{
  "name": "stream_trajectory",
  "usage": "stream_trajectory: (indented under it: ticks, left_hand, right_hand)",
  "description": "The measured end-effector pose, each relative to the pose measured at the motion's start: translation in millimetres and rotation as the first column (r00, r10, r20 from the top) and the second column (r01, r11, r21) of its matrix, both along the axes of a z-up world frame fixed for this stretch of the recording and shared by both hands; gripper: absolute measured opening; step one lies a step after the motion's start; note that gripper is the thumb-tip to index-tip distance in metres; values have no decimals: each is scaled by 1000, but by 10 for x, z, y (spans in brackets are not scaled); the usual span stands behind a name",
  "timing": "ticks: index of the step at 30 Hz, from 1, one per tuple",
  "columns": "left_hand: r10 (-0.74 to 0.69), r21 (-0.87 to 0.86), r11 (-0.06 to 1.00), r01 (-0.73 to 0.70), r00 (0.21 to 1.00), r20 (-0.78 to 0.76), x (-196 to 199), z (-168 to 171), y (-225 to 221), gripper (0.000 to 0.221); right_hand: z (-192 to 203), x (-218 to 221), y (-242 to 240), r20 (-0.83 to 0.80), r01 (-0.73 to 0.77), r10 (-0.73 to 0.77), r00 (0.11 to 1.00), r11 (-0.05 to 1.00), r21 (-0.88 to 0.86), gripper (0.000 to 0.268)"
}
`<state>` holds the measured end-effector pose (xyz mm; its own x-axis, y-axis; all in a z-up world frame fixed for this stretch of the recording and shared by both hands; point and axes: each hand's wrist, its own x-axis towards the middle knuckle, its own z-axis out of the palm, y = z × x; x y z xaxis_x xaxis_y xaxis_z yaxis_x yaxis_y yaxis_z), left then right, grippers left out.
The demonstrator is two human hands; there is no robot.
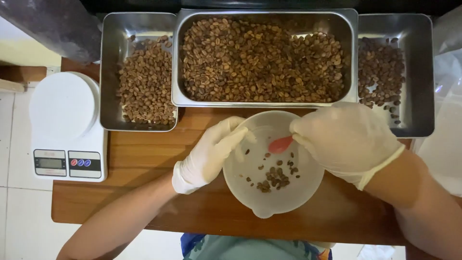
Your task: Sorting roasted coffee beans by hand and using a small scoop, separating them into different metal trays for quality control.
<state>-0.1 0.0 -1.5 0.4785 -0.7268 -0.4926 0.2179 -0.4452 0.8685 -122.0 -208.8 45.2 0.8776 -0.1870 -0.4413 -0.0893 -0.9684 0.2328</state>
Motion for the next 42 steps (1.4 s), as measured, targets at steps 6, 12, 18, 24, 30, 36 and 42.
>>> stream_trajectory:
  ticks: [6,12,18,24,30,36,42]
  left_hand:
    - [6,-25,1000,-5,1000,23,5,-61,19,34]
    - [27,13,1000,-28,1000,8,15,11,14,35]
    - [70,-4,998,-70,996,-52,20,-5,8,38]
    - [61,-77,995,-65,997,-51,22,-97,28,39]
    - [64,-56,996,-67,997,-53,23,-100,23,40]
    - [57,-86,994,-61,997,-43,16,-95,34,41]
    - [27,-77,997,-26,1000,9,15,-47,32,45]
  right_hand:
    - [-289,-26,-22,-27,-101,107,994,984,146,25]
    - [-423,-78,14,185,-214,175,967,953,213,27]
    - [-498,-97,-47,285,-367,292,913,892,262,32]
    - [-457,-60,-83,308,-456,365,878,835,310,32]
    - [-378,-48,-6,211,-464,415,885,825,323,30]
    - [-304,-38,-61,48,-331,348,936,828,454,29]
    - [-41,-13,-108,-106,-206,276,955,878,431,29]
